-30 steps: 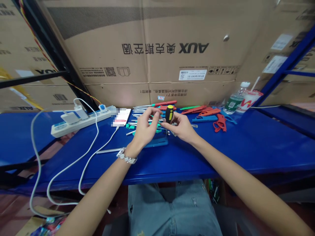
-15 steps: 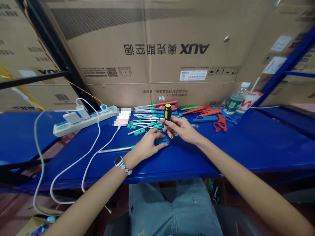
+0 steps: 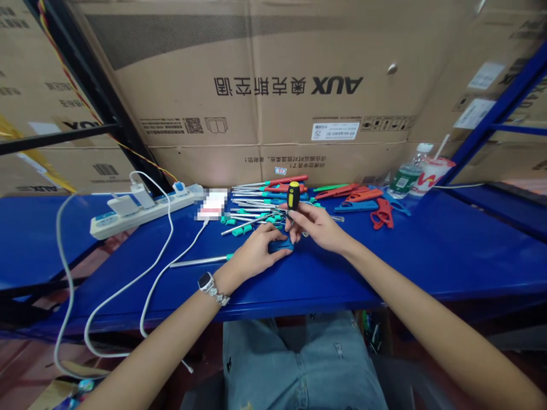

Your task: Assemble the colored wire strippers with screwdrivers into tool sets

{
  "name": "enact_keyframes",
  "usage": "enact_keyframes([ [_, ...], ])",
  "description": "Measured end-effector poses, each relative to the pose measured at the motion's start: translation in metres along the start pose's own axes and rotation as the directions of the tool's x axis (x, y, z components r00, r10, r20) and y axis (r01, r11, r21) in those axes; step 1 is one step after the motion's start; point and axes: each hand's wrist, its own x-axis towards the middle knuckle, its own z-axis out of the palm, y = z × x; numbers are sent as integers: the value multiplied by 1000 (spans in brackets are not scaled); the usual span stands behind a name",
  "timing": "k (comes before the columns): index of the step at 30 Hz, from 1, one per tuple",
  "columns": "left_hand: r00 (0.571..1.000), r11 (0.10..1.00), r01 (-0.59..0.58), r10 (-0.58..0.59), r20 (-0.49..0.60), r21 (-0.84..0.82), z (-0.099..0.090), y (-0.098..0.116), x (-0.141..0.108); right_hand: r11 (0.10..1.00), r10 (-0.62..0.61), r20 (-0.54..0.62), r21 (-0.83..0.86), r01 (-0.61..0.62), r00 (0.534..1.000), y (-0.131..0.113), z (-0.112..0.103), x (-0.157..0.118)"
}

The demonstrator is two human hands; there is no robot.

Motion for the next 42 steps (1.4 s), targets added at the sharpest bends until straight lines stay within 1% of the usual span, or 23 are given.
enact_keyframes([
  [1,1000,1000,0,0,-4,1,0,0,0,1000,-1,-1,-19,1,1000,-1,-2,0],
  [3,1000,1000,5,-5,-6,-3,-1,1,0,998,-15,-75,-65,10,997,-2,-1,0],
  [6,1000,1000,6,-6,1,-7,-1,2,0,997,-26,-185,-78,12,982,-2,8,2],
  [8,1000,1000,-5,5,-1,-4,-1,1,0,998,-7,-208,-62,-6,978,-1,15,3],
  [11,1000,1000,-9,9,-5,1,-1,1,0,999,15,-183,-42,-23,983,2,16,2],
  [14,1000,1000,0,0,-1,3,-1,2,0,1000,20,-74,-4,-21,997,2,8,0],
  [16,1000,1000,5,-5,2,3,-1,3,0,1000,15,-32,-10,-15,999,2,4,-1],
  [18,1000,1000,10,-10,6,2,-1,4,-1,999,-7,-79,-35,4,997,2,4,0],
  [21,1000,1000,7,-7,10,-1,-1,4,-2,999,-27,-218,-48,17,976,4,11,4],
  [22,1000,1000,4,-4,9,-1,-1,4,-2,999,-17,-244,-44,6,970,5,14,5],
  [24,1000,1000,1,-1,7,7,-1,4,-2,999,18,-252,-30,-26,968,7,17,7],
  [26,1000,1000,2,-2,11,20,-2,4,-1,999,36,-218,-13,-40,975,8,18,5],
  [30,1000,999,-2,2,11,39,-2,4,-1,1000,29,-56,6,-28,998,6,12,-2],
  [32,1000,1000,-2,2,10,31,-2,4,-1,1000,30,-8,-4,-30,1000,5,9,-4],
  [33,1000,1000,1,-2,12,25,-2,4,-1,1000,24,-20,-13,-24,1000,5,9,-3],
  [37,1000,1000,8,-9,16,25,-1,4,-2,1000,5,-147,-30,-10,989,5,13,2],
  [39,1000,999,1,-2,12,38,-1,3,-2,999,25,-173,-22,-30,985,5,17,4],
  [42,1000,999,-7,6,11,51,-1,3,-2,999,45,-179,-10,-47,983,6,20,3],
])
